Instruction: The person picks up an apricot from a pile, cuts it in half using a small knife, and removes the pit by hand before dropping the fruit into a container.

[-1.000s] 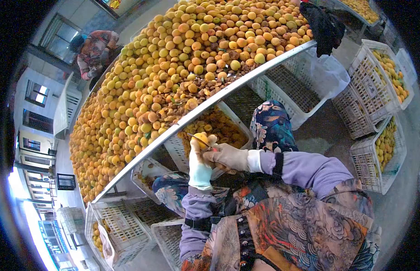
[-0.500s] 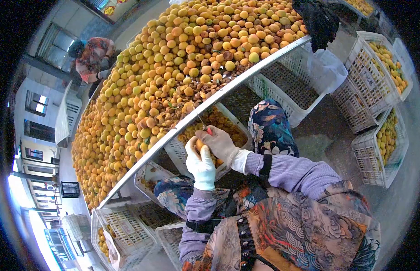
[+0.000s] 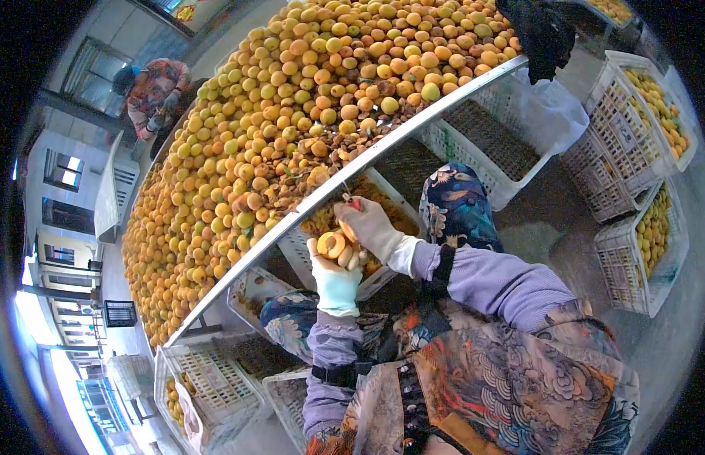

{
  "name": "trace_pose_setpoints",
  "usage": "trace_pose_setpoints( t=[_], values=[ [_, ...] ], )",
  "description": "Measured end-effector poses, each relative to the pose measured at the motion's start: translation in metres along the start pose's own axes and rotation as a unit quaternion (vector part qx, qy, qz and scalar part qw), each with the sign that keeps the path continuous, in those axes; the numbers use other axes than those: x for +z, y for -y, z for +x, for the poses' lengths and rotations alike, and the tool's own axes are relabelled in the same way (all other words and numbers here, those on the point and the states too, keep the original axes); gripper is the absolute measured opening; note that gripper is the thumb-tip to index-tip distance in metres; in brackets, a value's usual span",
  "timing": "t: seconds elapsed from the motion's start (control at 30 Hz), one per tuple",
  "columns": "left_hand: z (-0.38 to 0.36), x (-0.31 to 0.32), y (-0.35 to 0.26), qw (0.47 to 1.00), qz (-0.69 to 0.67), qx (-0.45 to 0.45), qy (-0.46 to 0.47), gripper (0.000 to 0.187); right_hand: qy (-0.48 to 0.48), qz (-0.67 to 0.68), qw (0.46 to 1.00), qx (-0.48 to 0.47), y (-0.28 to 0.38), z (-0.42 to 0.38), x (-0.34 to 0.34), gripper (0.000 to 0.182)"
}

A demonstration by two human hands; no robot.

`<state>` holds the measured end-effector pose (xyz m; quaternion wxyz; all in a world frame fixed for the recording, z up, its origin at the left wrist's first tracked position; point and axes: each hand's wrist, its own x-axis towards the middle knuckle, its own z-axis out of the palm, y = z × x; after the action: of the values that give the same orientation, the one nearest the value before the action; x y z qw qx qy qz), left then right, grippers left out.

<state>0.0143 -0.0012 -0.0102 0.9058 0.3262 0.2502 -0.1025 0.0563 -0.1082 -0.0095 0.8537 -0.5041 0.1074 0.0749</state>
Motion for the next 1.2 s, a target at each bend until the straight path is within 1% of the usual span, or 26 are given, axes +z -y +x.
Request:
trace_pose_setpoints(
  t=[0.03,0.1,0.17,0.2,0.23,0.27,0.3,0.37,0.4,0.43,0.5,0.53,0.57,0.63,0.73,0.83,0.87,0.93,0.97,1.0,1.03,1.07,1.1,1.13,1.17,1.2],
  values=[
    [0.000,-0.011,-0.001,0.996,-0.034,-0.031,0.077,0.051,0.001,0.001,1.000,0.004,-0.004,0.002,-0.004,0.020],
    [-0.003,-0.017,-0.003,0.997,-0.048,-0.027,0.058,0.057,0.030,-0.001,1.000,0.001,-0.009,0.009,-0.012,0.021],
    [-0.011,-0.021,-0.008,0.991,-0.023,0.009,0.135,0.062,0.058,-0.027,0.998,-0.006,-0.009,0.011,-0.013,0.023],
    [-0.013,-0.020,-0.011,0.991,-0.021,0.020,0.133,0.066,0.061,-0.194,0.976,-0.072,-0.007,0.009,-0.012,0.024],
    [-0.017,-0.019,-0.013,0.991,-0.021,0.021,0.131,0.066,0.063,-0.355,0.923,-0.137,-0.006,0.008,-0.010,0.027],
    [-0.020,-0.017,-0.015,0.993,-0.006,0.030,0.110,0.065,0.052,-0.359,0.919,-0.157,-0.008,0.009,-0.012,0.031],
    [-0.021,-0.017,-0.018,0.995,0.008,0.040,0.091,0.065,0.054,-0.358,0.919,-0.159,-0.015,0.016,-0.015,0.031],
    [-0.021,-0.026,-0.018,0.994,0.008,0.049,0.098,0.066,0.029,-0.238,0.964,-0.111,-0.027,0.031,-0.019,0.029],
    [-0.023,-0.028,-0.019,0.993,0.025,0.041,0.106,0.067,0.046,-0.129,0.985,-0.101,-0.010,0.023,-0.013,0.026],
    [-0.024,-0.028,-0.018,0.992,0.041,0.033,0.114,0.068,0.046,-0.131,0.985,-0.099,0.009,0.015,-0.009,0.026],
    [-0.029,-0.025,-0.014,0.989,0.078,0.010,0.125,0.071,0.136,0.089,0.986,0.026,0.053,-0.007,-0.002,0.028],
    [-0.034,-0.020,-0.009,0.984,0.114,-0.013,0.138,0.074,0.186,0.136,0.972,-0.036,0.071,-0.021,0.009,0.032],
    [-0.043,-0.006,-0.006,0.986,0.149,-0.004,0.069,0.079,0.184,0.134,0.973,-0.035,0.076,-0.026,0.010,0.032],
    [-0.038,-0.016,-0.001,0.976,0.150,-0.044,0.151,0.080,0.267,0.095,0.956,-0.078,0.081,-0.031,0.009,0.037],
    [-0.048,0.001,0.000,0.976,0.169,-0.084,0.107,0.079,0.273,0.071,0.954,-0.099,0.082,-0.035,0.008,0.039],
    [-0.048,0.002,0.005,0.975,0.150,-0.106,0.124,0.074,0.286,0.048,0.953,-0.090,0.080,-0.033,0.001,0.041],
    [-0.048,0.002,0.006,0.975,0.150,-0.107,0.123,0.074,0.302,0.056,0.949,-0.066,0.081,-0.032,0.001,0.038],
    [-0.050,0.002,0.006,0.970,0.171,-0.099,0.141,0.068,0.317,0.065,0.945,-0.043,0.079,-0.032,0.001,0.034],
    [-0.054,0.008,0.007,0.970,0.171,-0.100,0.141,0.068,0.285,0.024,0.958,-0.013,0.075,-0.033,0.003,0.029],
    [-0.060,0.018,0.007,0.966,0.225,-0.037,0.124,0.064,0.252,-0.017,0.967,0.017,0.073,-0.034,0.004,0.025],
    [-0.063,0.024,0.008,0.955,0.277,0.026,0.106,0.060,0.251,-0.017,0.968,0.017,0.073,-0.036,0.003,0.025],
    [-0.061,0.023,0.009,0.955,0.277,0.024,0.106,0.060,0.303,-0.032,0.952,-0.023,0.074,-0.038,0.001,0.020],
    [-0.058,0.021,0.011,0.966,0.241,-0.010,0.093,0.059,0.354,-0.048,0.932,-0.063,0.074,-0.039,0.000,0.015],
    [-0.056,0.020,0.011,0.975,0.204,-0.043,0.080,0.058,0.361,-0.043,0.927,-0.088,0.067,-0.036,-0.001,0.019],
    [-0.058,0.026,0.013,0.975,0.205,-0.044,0.080,0.058,0.361,-0.042,0.927,-0.089,0.069,-0.035,-0.002,0.019],
    [-0.064,0.036,0.017,0.962,0.267,0.025,0.054,0.058,0.307,0.014,0.950,-0.050,0.070,-0.034,-0.003,0.021]
  ],
)
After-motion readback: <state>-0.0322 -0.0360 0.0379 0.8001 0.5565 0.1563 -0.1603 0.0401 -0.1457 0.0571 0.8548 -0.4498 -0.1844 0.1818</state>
